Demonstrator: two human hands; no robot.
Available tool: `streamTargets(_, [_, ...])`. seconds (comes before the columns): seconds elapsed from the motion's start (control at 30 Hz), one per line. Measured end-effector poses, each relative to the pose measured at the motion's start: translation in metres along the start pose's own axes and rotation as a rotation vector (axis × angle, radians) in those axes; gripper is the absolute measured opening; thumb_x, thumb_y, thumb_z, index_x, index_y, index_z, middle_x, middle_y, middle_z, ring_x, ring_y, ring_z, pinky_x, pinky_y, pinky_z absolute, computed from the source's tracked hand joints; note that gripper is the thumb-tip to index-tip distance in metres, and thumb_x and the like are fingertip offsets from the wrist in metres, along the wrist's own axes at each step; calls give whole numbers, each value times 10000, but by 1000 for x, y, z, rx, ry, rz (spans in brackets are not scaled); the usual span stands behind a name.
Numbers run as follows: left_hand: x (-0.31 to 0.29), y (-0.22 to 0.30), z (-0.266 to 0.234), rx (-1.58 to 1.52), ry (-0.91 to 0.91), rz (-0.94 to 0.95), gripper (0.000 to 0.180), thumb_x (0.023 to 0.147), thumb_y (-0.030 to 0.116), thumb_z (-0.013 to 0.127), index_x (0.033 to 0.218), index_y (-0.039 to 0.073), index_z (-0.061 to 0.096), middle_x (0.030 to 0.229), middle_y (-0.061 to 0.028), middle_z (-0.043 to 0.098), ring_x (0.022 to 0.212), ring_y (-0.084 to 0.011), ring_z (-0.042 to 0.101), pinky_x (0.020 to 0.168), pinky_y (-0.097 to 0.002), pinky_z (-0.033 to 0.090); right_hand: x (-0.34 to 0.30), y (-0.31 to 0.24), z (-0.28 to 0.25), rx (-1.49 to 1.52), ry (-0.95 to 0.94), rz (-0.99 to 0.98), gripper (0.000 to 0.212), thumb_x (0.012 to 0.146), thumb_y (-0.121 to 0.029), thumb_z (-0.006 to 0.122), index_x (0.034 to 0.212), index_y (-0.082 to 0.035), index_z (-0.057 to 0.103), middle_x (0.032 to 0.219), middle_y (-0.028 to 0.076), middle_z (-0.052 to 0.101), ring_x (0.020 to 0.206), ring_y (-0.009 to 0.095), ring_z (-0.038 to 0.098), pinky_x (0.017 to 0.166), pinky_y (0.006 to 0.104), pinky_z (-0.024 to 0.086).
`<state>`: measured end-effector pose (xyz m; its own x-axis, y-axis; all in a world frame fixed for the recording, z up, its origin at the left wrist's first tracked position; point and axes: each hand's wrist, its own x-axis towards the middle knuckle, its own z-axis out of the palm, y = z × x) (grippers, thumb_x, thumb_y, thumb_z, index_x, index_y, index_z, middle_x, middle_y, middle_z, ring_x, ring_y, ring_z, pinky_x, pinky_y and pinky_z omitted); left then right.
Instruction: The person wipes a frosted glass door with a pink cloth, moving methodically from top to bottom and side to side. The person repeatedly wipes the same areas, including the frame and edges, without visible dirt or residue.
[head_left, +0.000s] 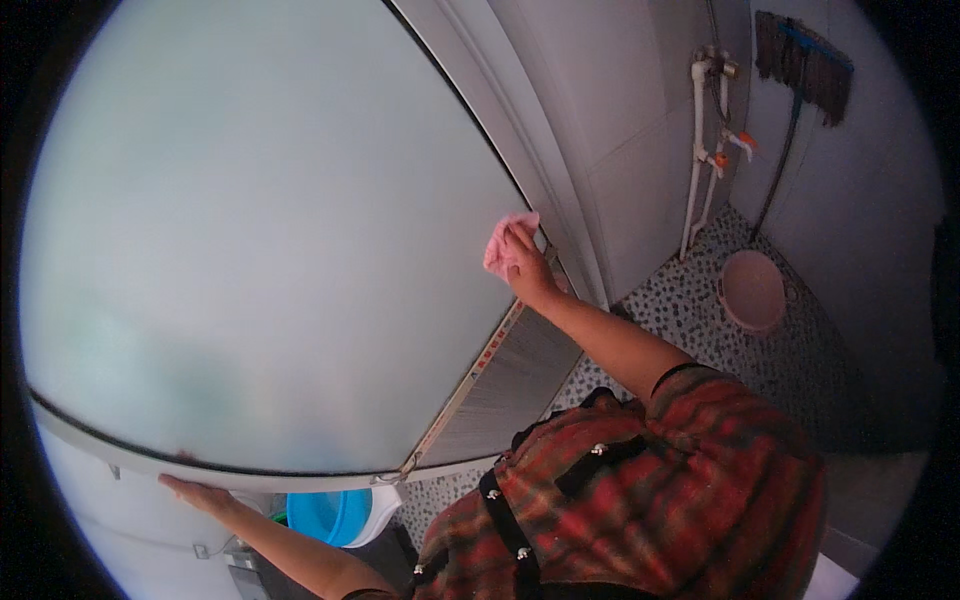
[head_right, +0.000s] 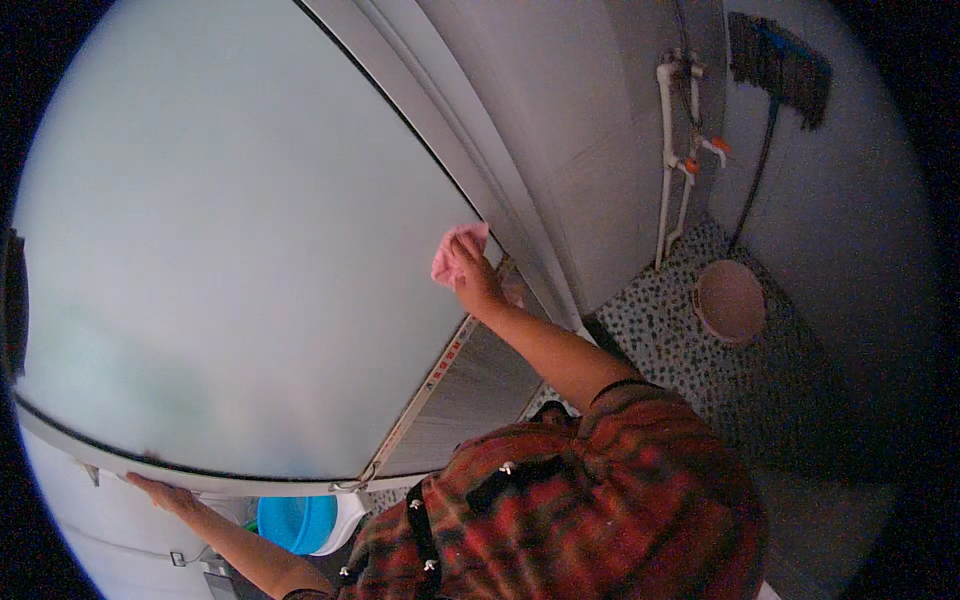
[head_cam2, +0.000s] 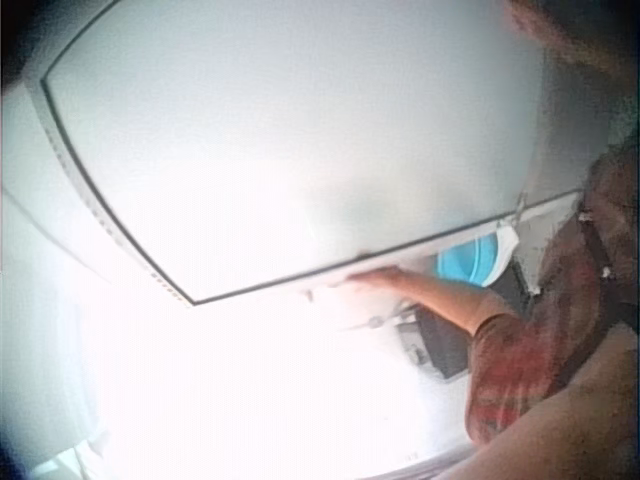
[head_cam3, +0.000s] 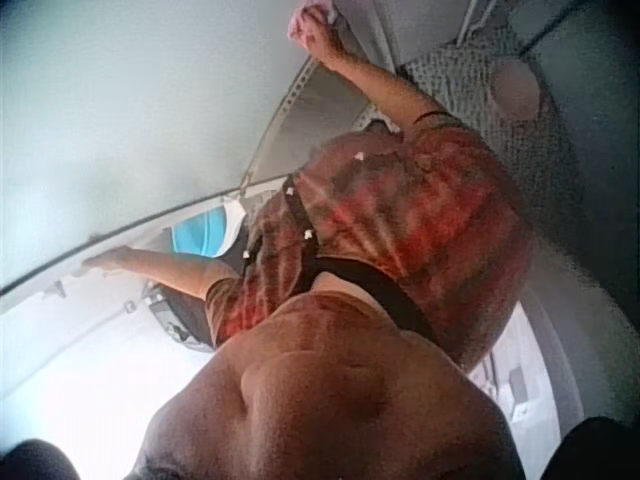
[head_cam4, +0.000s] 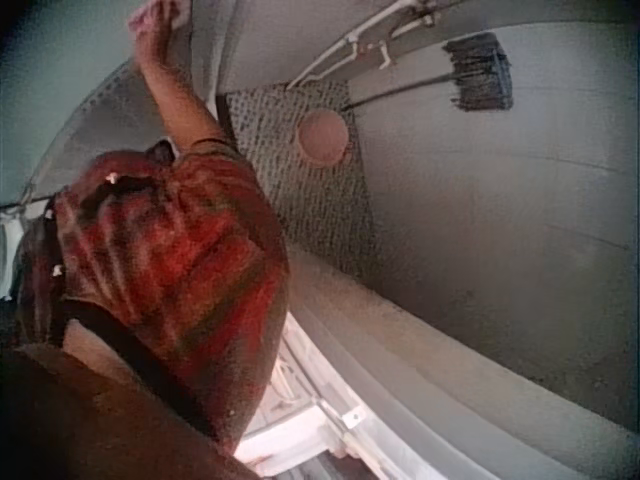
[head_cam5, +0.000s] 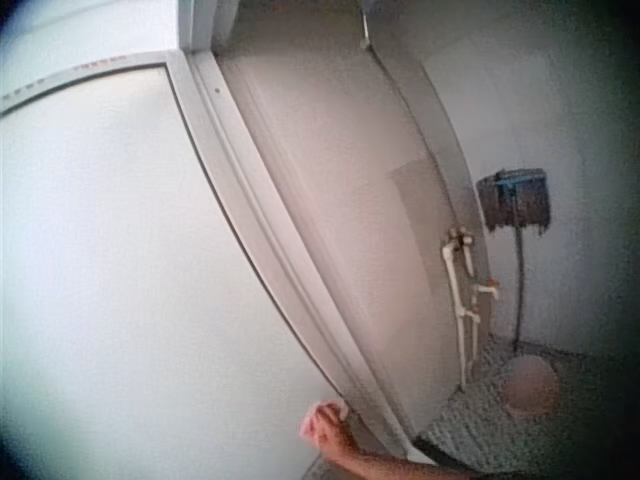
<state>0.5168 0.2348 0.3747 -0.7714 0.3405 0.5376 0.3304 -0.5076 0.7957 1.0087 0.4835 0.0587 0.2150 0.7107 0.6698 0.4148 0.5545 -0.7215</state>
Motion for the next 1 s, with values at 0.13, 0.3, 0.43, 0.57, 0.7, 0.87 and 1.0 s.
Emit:
streamTargets(0.13, [-9,-3,1,-2,32,84,646,882,498,369,1243,-37,374,1142,-178,477,989,-267,506,854,-380,431,-39,-14,-14,233,-252,470,466,628,94,472,1082,9,531,1139,185,499,1100,298,470,923,324,374])
streamTargets(0.3, [6,-4,-4,-11,14,-6,652,884,507,344,1254,-30,355,1147,-165,471,1039,-275,470,894,-394,401,-25,-50,-4,576,-200,743,414,648,75,482,1050,9,558,1062,139,569,1018,239,532,883,298,403])
streamTargets(0.43, [18,-18,-13,-30,-32,36,656,891,515,298,1248,-32,353,1143,-172,458,1063,-270,440,919,-402,365,16,-96,15,515,32,285,484,662,75,457,1143,29,490,1190,144,498,1105,230,474,925,309,372])
streamTargets(0.57, [13,-18,-20,45,26,-45,641,895,512,283,1237,-23,372,1148,-181,469,1059,-277,451,915,-415,367,34,-170,27,156,63,-139,558,667,65,452,1223,23,423,1314,183,365,1154,290,417,959,334,332])
streamTargets(0.7, [9,-14,-11,63,98,-92,599,901,495,265,1169,-1,467,1123,-164,511,1051,-266,467,928,-401,352,7,-177,40,-72,6,-127,642,672,49,459,1298,10,320,1354,187,299,1162,341,375,964,355,310])
streamTargets(0.87, [-16,0,9,90,163,-76,565,892,467,302,1122,-1,521,1061,-154,556,1006,-249,504,907,-378,370,-14,-160,48,-157,-15,-12,657,699,28,459,1327,6,265,1372,176,274,1181,341,344,966,362,301])
streamTargets(1.0, [-10,-9,2,167,82,-96,537,888,451,333,1064,-1,563,1005,-141,581,968,-234,522,876,-359,383,-1,-161,44,-196,12,-49,625,723,18,454,1320,12,269,1366,182,279,1210,344,319,988,364,282])
